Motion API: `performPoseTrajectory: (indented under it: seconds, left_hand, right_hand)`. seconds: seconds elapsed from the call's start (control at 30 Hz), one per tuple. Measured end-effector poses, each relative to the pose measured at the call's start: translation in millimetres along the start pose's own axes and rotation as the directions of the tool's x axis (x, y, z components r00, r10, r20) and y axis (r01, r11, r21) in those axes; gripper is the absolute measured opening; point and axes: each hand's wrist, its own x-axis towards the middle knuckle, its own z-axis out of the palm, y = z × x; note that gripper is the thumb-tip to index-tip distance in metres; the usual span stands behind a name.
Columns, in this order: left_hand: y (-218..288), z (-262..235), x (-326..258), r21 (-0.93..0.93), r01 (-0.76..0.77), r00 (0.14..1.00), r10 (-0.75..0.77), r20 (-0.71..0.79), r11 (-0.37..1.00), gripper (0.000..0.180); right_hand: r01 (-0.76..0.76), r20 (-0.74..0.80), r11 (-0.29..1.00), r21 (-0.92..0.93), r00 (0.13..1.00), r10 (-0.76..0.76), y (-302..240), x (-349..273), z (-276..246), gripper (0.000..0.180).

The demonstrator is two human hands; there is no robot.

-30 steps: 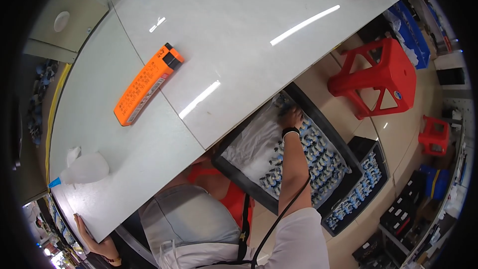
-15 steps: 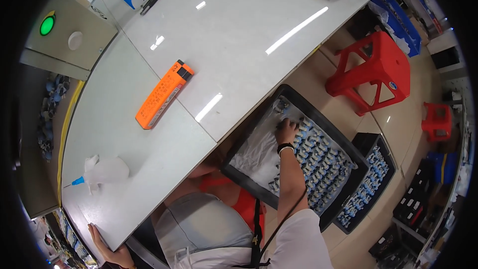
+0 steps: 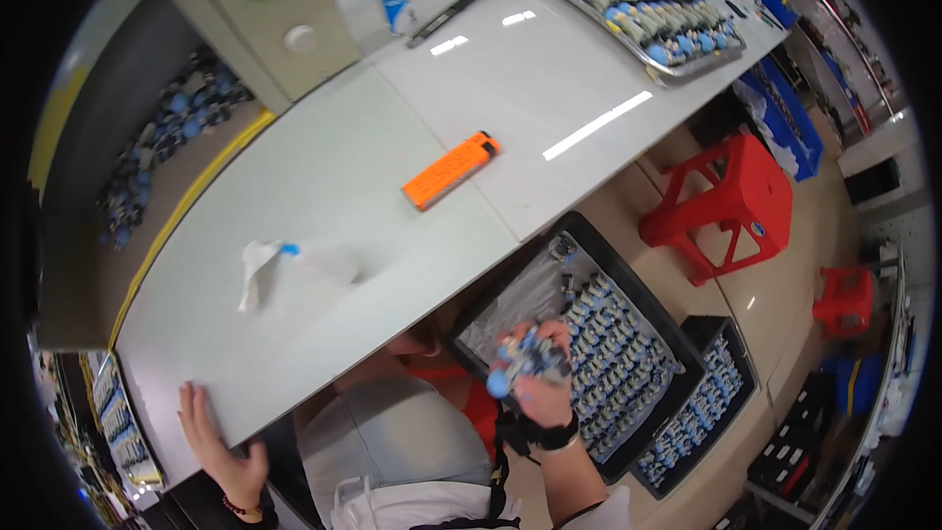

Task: The person is assembling small figurines by applying glue to the components and using a lighter to finish plastic parts.

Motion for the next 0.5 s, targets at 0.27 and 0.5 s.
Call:
performPoseTrajectory:
  seconds: [0.27,0.5]
  left_hand:
    - [107.2,-24.0,-27.8,-0.450,0.447,0.792,0.109,0.600,-0.773,0.067]
    - [83.1,11.5,-52.8,-0.313,0.081,0.859,-0.093,0.503,-0.946,0.040]
  right_hand:
    - [0.472,0.823,0.789,-0.392,0.563,0.072,24.0,-29.2,179.7,0.047]
    - [0.891,0.903,0.184,-0.415,0.378,0.203,48.6,-43.2,229.0,0.062]
